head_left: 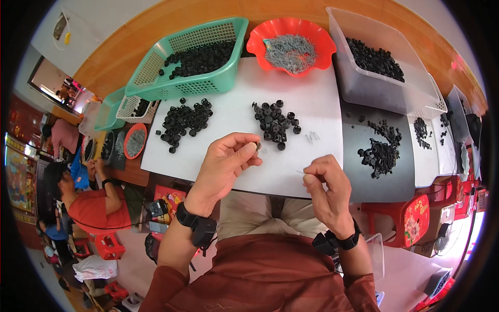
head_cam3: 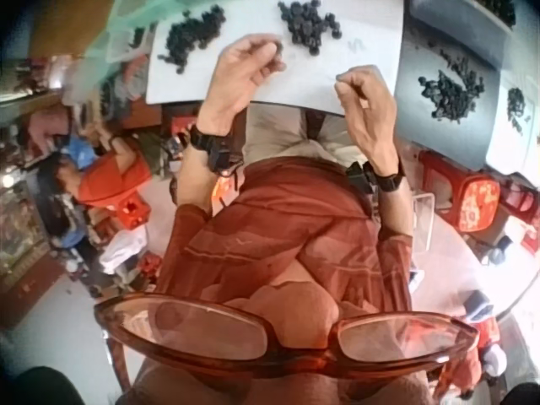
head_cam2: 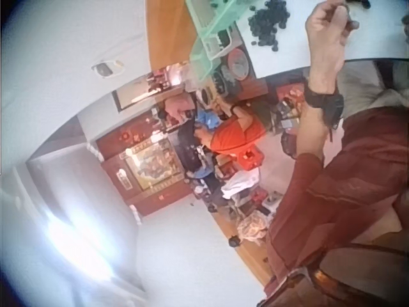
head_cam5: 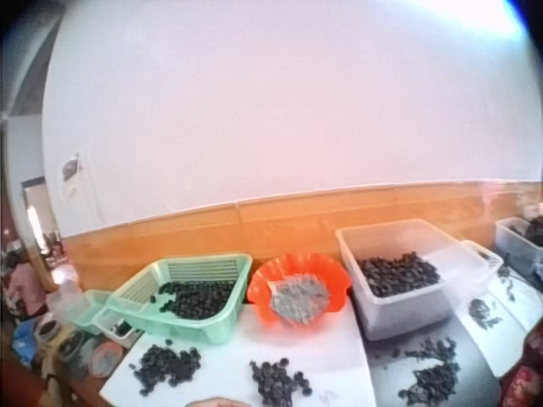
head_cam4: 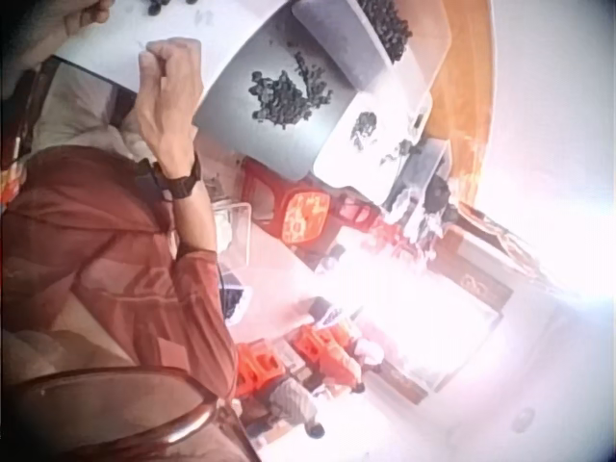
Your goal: The person is manually inserting small silver pins into black plastic circular components.
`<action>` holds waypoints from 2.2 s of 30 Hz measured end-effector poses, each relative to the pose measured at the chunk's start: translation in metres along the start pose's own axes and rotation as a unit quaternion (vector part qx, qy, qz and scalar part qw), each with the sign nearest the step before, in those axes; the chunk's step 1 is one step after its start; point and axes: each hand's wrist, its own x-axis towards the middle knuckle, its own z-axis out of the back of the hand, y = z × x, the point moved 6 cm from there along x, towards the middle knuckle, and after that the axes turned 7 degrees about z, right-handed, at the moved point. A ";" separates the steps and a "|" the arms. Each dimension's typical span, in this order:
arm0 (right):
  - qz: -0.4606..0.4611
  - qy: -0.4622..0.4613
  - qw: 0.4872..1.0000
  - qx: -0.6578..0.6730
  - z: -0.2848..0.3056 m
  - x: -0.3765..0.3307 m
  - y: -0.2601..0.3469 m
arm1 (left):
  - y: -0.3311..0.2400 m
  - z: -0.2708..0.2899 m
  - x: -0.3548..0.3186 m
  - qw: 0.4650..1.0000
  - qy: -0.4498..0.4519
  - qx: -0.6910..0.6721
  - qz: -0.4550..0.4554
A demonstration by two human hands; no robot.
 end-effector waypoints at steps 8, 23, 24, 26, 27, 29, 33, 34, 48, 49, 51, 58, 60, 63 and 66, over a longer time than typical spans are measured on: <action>0.044 0.011 0.999 -0.016 -0.018 0.017 0.015 | 0.020 -0.025 -0.018 0.986 0.076 -0.136 0.061; 0.077 0.039 0.994 -0.061 -0.029 0.009 0.017 | 0.037 -0.027 -0.025 0.983 0.078 -0.150 0.068; 0.077 0.048 0.993 -0.074 -0.029 0.008 0.016 | 0.037 -0.027 -0.025 0.983 0.077 -0.150 0.068; 0.076 0.057 0.992 -0.088 -0.030 0.007 0.016 | 0.037 -0.027 -0.025 0.985 0.073 -0.145 0.063; 0.077 0.059 0.991 -0.095 -0.030 0.007 0.016 | 0.038 -0.026 -0.026 0.985 0.073 -0.145 0.063; 0.078 0.062 0.990 -0.103 -0.029 0.007 0.017 | 0.038 -0.026 -0.025 0.987 0.073 -0.126 0.061; 0.067 0.067 0.989 -0.116 -0.028 0.009 0.016 | 0.037 -0.028 -0.027 0.989 0.078 -0.113 0.056; 0.061 0.064 0.989 -0.115 -0.027 0.010 0.016 | 0.038 -0.028 -0.027 0.990 0.074 -0.107 0.057; 0.039 0.043 0.998 -0.033 -0.030 0.006 0.014 | 0.046 -0.036 -0.033 0.987 0.052 -0.135 0.069; 0.024 0.033 0.999 -0.004 -0.030 0.005 0.012 | 0.047 -0.037 -0.034 0.985 0.051 -0.146 0.075; -0.013 0.028 0.999 0.039 -0.031 0.001 0.007 | 0.047 -0.038 -0.036 0.983 0.050 -0.156 0.081; -0.035 0.012 0.998 0.058 -0.034 -0.006 -0.001 | 0.050 -0.036 -0.037 0.982 0.049 -0.162 0.081; -0.032 0.012 0.998 0.054 -0.034 -0.007 -0.001 | 0.051 -0.036 -0.037 0.983 0.048 -0.161 0.079; -0.030 0.010 0.998 0.054 -0.034 -0.007 -0.001 | 0.051 -0.037 -0.038 0.983 0.048 -0.162 0.078; -0.025 0.008 0.998 0.051 -0.037 -0.009 -0.001 | 0.050 -0.038 -0.038 0.983 0.050 -0.163 0.075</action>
